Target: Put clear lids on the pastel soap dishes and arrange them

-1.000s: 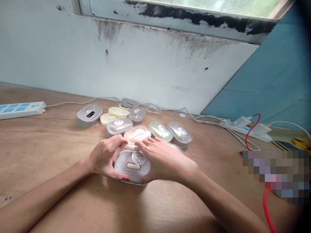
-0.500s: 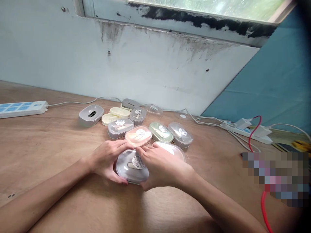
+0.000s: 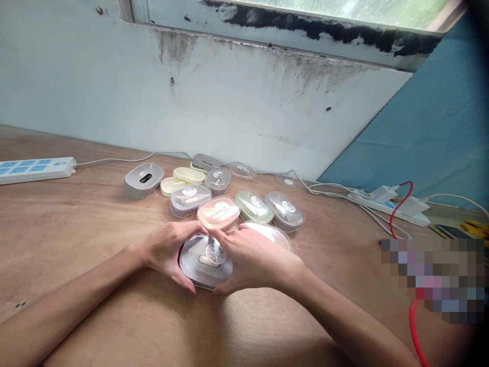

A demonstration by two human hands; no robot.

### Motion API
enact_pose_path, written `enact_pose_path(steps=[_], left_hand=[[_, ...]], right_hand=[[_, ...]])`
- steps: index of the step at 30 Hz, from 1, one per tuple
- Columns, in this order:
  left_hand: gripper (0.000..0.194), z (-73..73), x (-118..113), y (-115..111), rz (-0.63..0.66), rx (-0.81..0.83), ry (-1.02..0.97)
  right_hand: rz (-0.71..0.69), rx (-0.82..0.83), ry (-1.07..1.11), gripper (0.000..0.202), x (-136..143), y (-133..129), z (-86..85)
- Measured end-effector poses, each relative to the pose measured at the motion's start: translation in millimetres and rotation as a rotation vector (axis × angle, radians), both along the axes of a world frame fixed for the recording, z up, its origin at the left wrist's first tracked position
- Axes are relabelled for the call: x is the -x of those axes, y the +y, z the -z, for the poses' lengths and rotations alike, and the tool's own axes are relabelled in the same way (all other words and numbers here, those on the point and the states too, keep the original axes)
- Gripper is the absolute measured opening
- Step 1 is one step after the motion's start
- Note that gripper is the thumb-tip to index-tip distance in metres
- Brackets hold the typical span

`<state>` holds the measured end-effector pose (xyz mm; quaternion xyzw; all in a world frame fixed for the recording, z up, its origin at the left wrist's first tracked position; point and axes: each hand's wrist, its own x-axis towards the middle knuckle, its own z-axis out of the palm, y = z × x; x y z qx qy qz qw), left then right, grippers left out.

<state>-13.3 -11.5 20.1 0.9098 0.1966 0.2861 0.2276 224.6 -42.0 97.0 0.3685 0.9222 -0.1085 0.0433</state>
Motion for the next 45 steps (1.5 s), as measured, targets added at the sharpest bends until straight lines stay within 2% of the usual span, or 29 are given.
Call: enact_pose_path(steps=[5, 10, 18, 25, 29, 35, 39, 45], left_hand=[[0.094, 0.9, 0.6, 0.5, -0.024, -0.089, -0.003], [0.082, 0.7, 0.1, 0.0, -0.042, -0.127, 0.019], [0.079, -0.9, -1.5, 0.9, -0.042, -0.120, -0.012], [0.079, -1.7, -1.0, 0.4, -0.006, -0.090, 0.029], [0.070, -2.6, -3.0, -2.9, -0.030, -0.073, 0.037], [0.069, -2.7, -4.4, -5.5, -0.047, -0.028, 0.037], [0.069, -1.4, -7.4, -8.1, -0.084, -0.025, -0.002], [0.069, -3.0, -8.6, -9.4, -0.077, -0.001, 0.008]], right_hand=[[-0.007, -0.039, 0.009, 0.100, 2.3, -2.2, -1.4], [-0.008, -0.043, -0.017, 0.098, 5.0, -3.2, -3.2], [0.016, -0.016, -0.042, 0.089, 5.9, -2.8, -4.6], [0.065, 0.011, -0.089, 0.095, 13.2, -9.2, -3.5], [0.039, 0.006, -0.060, 0.091, 12.8, -9.4, -1.3], [0.016, 0.040, -0.024, 0.085, 8.3, -1.6, 0.4], [-0.004, 0.044, 0.013, 0.091, 8.4, -3.9, 5.7], [0.047, -0.025, -0.023, 0.094, 16.8, -15.8, 14.5]])
